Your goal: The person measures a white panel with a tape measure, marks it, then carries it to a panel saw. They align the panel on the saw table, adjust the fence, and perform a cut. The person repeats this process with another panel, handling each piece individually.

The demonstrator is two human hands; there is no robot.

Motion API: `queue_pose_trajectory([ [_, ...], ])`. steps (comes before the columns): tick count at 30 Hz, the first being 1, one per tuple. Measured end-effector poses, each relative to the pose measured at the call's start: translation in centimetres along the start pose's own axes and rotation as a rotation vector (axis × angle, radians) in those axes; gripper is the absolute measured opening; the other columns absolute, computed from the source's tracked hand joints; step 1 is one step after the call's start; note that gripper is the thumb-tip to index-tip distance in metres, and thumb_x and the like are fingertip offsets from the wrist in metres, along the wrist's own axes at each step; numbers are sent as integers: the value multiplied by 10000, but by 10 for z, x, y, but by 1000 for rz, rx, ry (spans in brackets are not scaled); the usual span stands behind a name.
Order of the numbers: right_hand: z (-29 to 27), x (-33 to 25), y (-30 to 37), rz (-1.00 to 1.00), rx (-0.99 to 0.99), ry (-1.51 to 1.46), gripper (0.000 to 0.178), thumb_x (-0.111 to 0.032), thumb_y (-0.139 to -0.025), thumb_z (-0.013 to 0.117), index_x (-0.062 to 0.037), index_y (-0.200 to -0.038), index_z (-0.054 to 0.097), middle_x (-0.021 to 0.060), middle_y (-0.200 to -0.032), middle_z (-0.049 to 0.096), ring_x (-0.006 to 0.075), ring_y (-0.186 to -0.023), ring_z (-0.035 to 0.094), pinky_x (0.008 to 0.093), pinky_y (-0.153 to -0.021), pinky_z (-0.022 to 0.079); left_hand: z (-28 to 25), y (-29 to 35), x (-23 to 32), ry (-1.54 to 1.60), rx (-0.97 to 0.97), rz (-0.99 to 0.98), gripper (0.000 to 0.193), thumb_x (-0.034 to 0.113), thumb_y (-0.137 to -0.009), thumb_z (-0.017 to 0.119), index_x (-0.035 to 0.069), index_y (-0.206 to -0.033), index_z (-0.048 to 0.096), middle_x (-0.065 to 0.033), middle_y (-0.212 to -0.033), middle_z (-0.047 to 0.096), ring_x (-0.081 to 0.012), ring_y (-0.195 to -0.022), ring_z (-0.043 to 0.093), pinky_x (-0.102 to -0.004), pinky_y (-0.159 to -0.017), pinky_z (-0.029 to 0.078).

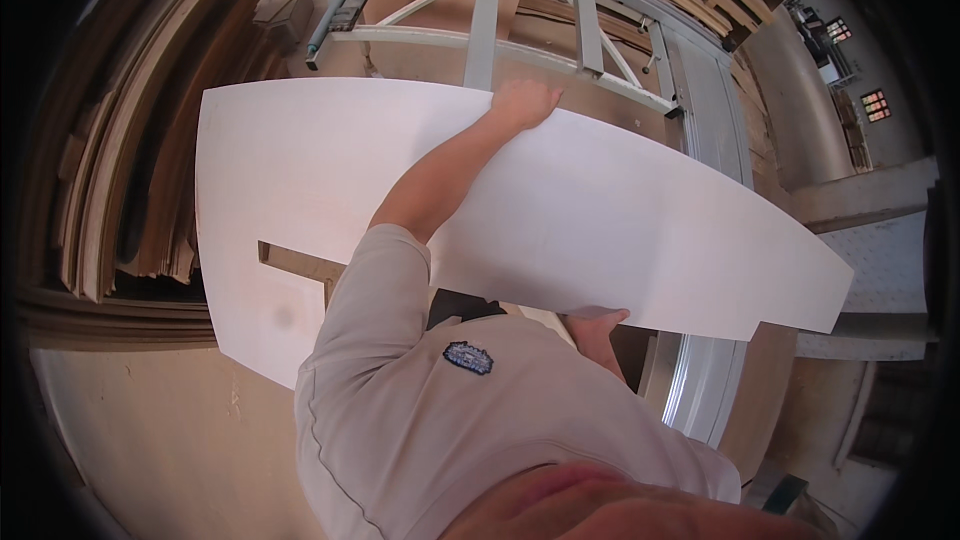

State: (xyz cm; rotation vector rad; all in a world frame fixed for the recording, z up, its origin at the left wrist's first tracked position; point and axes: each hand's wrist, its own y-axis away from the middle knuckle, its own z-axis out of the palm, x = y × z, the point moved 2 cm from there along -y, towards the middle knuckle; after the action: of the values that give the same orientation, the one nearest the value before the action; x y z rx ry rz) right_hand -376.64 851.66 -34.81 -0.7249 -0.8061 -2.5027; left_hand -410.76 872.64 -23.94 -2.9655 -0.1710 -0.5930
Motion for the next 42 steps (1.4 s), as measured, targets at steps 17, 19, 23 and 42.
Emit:
queue_pose_trajectory([
  [17,85,16,-209,-498,292,776,870,-803,-900,101,-243,-1519,346,28,-1565,348,296,-1423,330,546,-1159,248,72,-261,-78,-18,-85,32,504,413,-1020,366,81,-995,744,-170,-1037,721,-382,-984,672,-479,-901,511],
  [19,77,10,-219,-555,363,723,817,-764,-938,159,-222,-1524,337,28,-1561,357,299,-1413,349,518,-1161,274,79,-269,-91,-43,-122,11,541,440,-1017,365,59,-984,748,-190,-1006,720,-399,-996,665,-483,-912,509],
  [23,60,6,-253,-555,357,707,748,-689,-988,235,-172,-1520,331,48,-1553,371,313,-1402,367,505,-1170,282,87,-283,-123,-90,-103,-8,583,503,-1008,380,59,-967,756,-200,-1026,716,-396,-995,671,-502,-900,510],
  [42,58,-154,-184,-235,433,1133,681,-484,-970,589,-47,-1442,366,194,-1348,517,328,-1199,560,483,-1013,481,197,215,-59,868,-535,-976,605,529,-924,620,13,-1238,583,-136,-1060,680,-208,-816,688,-332,-701,536],
])
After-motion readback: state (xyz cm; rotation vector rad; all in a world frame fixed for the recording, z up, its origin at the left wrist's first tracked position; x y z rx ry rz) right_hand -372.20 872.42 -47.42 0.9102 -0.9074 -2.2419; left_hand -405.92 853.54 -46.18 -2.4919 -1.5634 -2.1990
